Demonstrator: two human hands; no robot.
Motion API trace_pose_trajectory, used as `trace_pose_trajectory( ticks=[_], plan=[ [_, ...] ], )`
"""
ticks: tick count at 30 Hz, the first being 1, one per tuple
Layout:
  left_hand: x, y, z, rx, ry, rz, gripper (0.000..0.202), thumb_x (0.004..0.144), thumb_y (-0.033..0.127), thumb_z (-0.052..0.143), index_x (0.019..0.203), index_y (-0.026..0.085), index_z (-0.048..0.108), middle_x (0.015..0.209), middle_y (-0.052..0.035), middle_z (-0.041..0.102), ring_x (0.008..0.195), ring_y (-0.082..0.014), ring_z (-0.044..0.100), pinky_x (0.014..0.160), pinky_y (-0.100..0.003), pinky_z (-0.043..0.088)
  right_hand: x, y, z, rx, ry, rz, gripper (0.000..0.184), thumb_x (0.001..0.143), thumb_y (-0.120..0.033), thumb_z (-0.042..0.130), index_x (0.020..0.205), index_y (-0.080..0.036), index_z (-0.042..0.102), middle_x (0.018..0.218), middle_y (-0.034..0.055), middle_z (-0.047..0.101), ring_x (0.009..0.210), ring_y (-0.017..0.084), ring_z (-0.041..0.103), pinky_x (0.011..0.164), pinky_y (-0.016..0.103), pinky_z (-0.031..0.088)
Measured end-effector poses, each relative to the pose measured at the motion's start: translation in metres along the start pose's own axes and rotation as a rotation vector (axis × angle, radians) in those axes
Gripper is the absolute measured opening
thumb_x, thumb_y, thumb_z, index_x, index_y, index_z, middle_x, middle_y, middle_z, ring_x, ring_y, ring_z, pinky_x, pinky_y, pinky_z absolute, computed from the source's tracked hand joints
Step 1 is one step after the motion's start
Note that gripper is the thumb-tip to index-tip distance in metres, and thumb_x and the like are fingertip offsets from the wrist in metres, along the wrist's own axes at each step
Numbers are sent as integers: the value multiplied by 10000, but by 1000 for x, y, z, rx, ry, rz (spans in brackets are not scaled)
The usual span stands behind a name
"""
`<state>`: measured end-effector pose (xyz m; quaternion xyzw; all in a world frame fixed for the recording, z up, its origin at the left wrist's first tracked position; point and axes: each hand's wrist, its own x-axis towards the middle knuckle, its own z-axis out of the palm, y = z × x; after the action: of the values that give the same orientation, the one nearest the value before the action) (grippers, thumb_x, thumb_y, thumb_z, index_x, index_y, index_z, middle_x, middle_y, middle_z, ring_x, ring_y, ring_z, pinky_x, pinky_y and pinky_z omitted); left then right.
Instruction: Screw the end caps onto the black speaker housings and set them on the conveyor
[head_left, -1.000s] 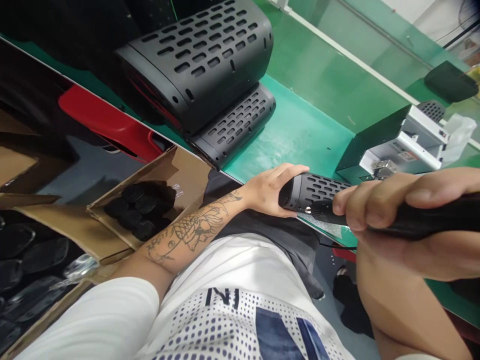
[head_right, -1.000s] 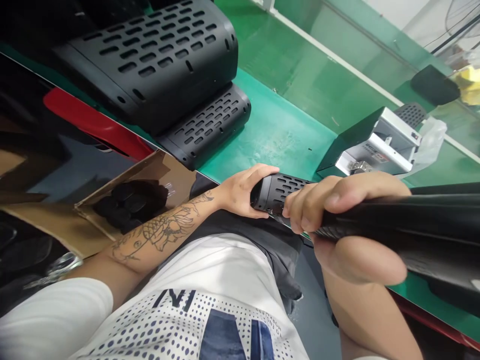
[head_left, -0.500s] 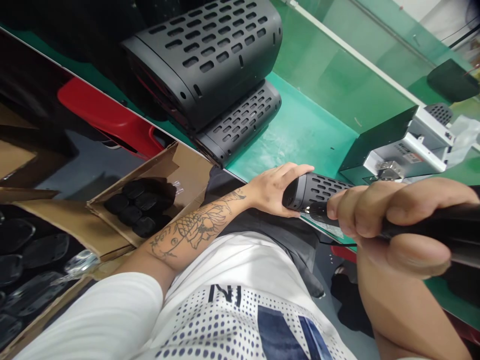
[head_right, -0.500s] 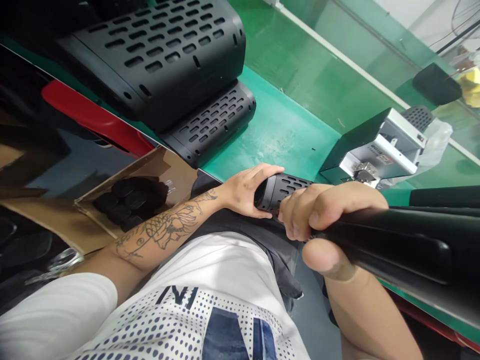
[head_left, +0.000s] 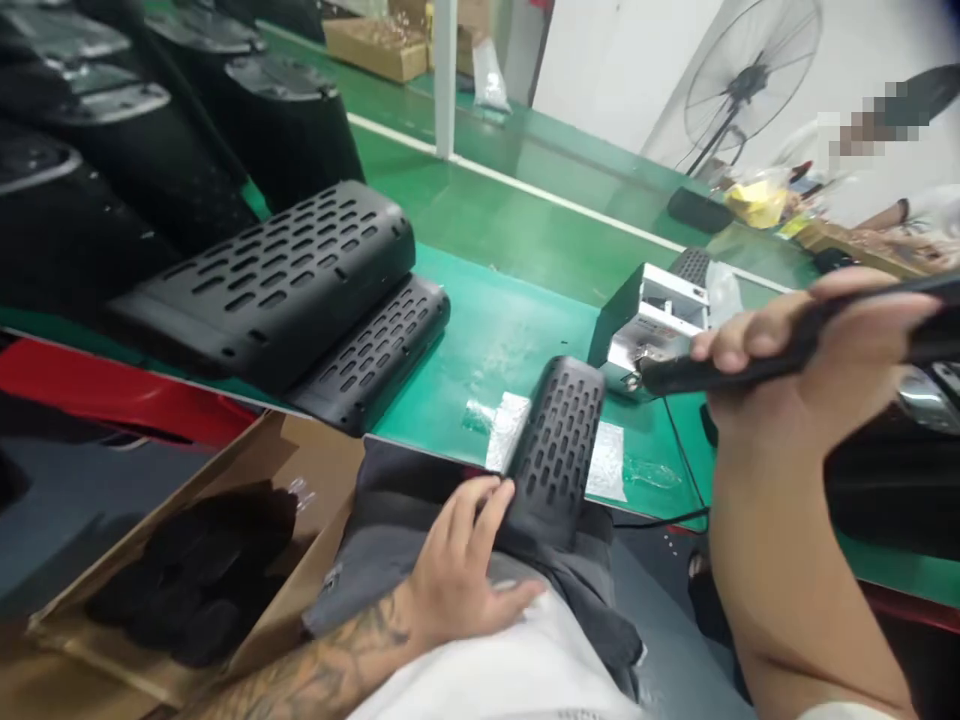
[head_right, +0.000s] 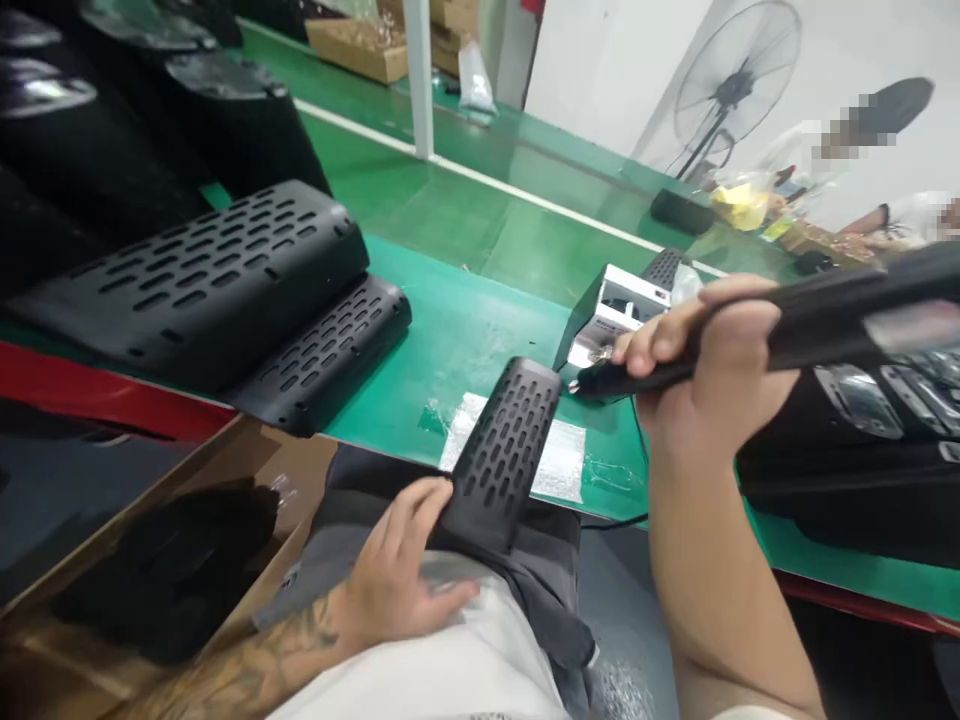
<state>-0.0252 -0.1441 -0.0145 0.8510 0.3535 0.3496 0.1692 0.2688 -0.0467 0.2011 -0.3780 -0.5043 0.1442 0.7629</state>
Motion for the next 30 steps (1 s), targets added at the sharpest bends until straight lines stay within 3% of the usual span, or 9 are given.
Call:
trace_pose_trajectory(
  ticks=[4,6,9,11,13,15,20,25,30],
  plan=[
    [11,4,-8,-142,-333,350,1121,956,325,672,1880,363,40,1446,-80,817,1113,-311,859,856,-448,794,43,58,-54,-135,93,-104,407,908,-501,958,926,-202,683,612,-68,596,490,119,569,494,255,544],
    [46,11,-19,-66,-387,549,1039,923,201,688,1847,426,271,1446,-17,826,1171,-279,840,995,-443,772,45,83,-71,-173,54,-60,339,1010,-444,867,929,-169,687,661,-61,609,537,96,583,532,232,560],
    [117,21,-38,146,-336,709,884,890,179,762,1704,459,561,1695,-15,659,1550,-314,651,1306,-525,590,33,103,-80,-196,-5,12,316,1072,-421,798,969,-143,690,724,-61,617,587,70,588,578,204,572],
    [162,22,-45,203,-492,665,922,846,303,875,1709,335,552,1772,-107,564,1649,-400,533,1385,-625,454,23,103,-79,-190,-24,45,364,1013,-461,864,943,-155,681,694,-57,619,558,89,589,539,223,559],
    [192,21,-43,179,-616,646,988,783,527,980,1633,197,599,1623,-198,662,1523,-436,618,1362,-638,432,18,93,-74,-170,-20,58,425,937,-521,928,894,-188,667,637,-48,612,510,125,585,484,268,544],
    [205,23,-33,234,-612,597,1054,741,650,1008,1566,117,625,1423,-231,727,1341,-442,681,1265,-620,486,16,78,-71,-139,2,49,448,902,-559,945,871,-218,656,605,-42,598,482,157,589,474,321,561],
    [195,32,-12,439,-434,303,1062,852,754,895,1600,66,584,1259,-252,705,1177,-466,672,1052,-596,536,22,45,-73,-52,89,-43,409,916,-571,905,929,-251,650,607,-57,583,469,167,571,495,356,582],
    [196,20,-31,371,-525,259,1124,819,759,908,1695,184,499,1414,-228,697,1223,-441,698,1097,-583,542,28,50,-83,-59,133,-99,349,956,-519,879,908,-244,668,613,-44,598,472,178,583,492,368,573],
    [202,7,-42,356,-635,217,1104,834,585,939,1738,204,433,1380,-195,730,1160,-405,747,996,-524,586,29,73,-87,-91,116,-108,326,1030,-456,833,944,-183,678,658,-67,606,532,113,595,564,279,598]
  ],
)
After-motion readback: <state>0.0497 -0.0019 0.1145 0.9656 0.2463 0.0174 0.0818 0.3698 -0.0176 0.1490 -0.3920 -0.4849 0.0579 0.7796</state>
